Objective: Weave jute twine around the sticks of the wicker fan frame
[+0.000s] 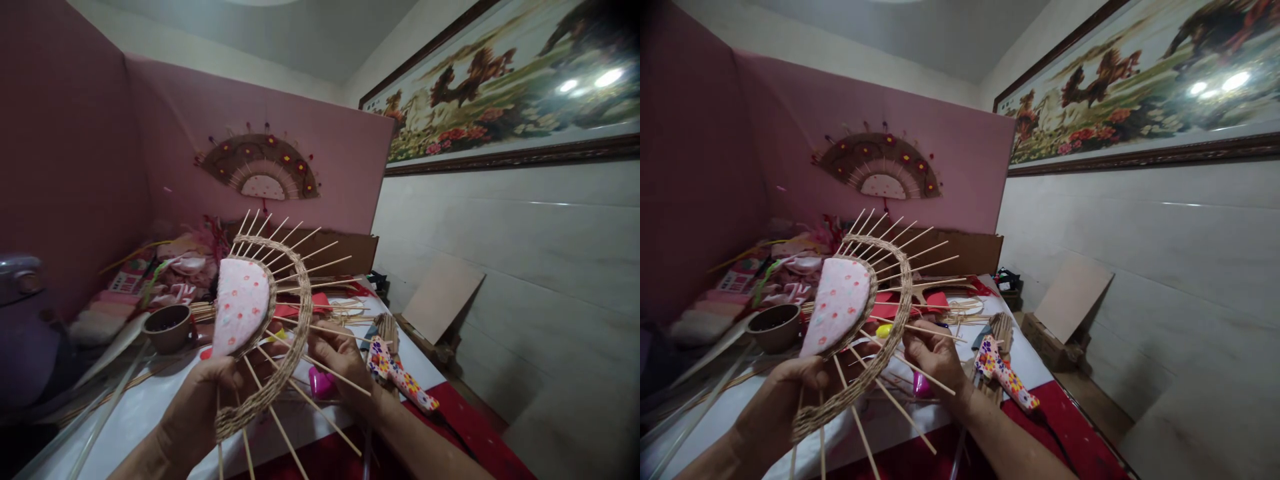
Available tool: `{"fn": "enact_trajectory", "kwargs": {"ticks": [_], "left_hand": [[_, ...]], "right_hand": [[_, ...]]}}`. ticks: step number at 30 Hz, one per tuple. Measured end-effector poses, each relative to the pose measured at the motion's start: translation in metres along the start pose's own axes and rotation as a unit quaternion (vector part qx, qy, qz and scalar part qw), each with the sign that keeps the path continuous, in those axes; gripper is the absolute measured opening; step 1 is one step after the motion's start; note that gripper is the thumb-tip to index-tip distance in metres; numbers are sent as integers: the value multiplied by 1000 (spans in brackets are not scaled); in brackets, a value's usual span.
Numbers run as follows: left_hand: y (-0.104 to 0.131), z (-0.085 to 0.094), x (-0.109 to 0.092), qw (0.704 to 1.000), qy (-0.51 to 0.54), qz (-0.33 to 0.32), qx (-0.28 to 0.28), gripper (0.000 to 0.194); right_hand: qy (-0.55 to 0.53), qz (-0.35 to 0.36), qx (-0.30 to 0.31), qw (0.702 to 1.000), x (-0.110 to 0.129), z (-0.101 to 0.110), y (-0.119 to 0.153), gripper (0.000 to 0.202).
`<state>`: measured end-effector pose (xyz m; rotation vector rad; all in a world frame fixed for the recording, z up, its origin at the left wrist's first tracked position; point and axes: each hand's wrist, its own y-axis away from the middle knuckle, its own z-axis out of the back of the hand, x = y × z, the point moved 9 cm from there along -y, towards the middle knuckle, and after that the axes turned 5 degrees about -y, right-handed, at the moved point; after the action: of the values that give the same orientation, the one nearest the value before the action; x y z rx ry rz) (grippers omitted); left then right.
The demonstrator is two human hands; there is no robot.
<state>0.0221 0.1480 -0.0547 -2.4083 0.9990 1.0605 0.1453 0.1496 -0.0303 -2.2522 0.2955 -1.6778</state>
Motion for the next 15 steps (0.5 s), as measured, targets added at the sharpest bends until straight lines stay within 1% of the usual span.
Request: {"fn": "enact_trajectory", "kwargs": {"ticks": [3, 5, 9, 12, 15], "left_hand": [[1, 0, 0, 1000, 0, -1, -10, 49], [1, 0, 0, 1000, 0, -2, -18, 47], [0, 1, 2, 999, 2, -3, -33, 39], [0, 1, 7, 999, 10, 10, -37, 43], [-1, -3, 12, 999, 7, 27, -26, 47]], "right_hand": [[-24, -6, 25, 999, -1, 0, 0, 24], [-28, -6, 34, 999, -1, 1, 0, 31], [33, -2, 32, 999, 0, 2, 1, 46], [65, -11, 21, 998, 0, 2, 2, 47], [72, -16, 17, 997, -1, 1, 0, 46]]}}
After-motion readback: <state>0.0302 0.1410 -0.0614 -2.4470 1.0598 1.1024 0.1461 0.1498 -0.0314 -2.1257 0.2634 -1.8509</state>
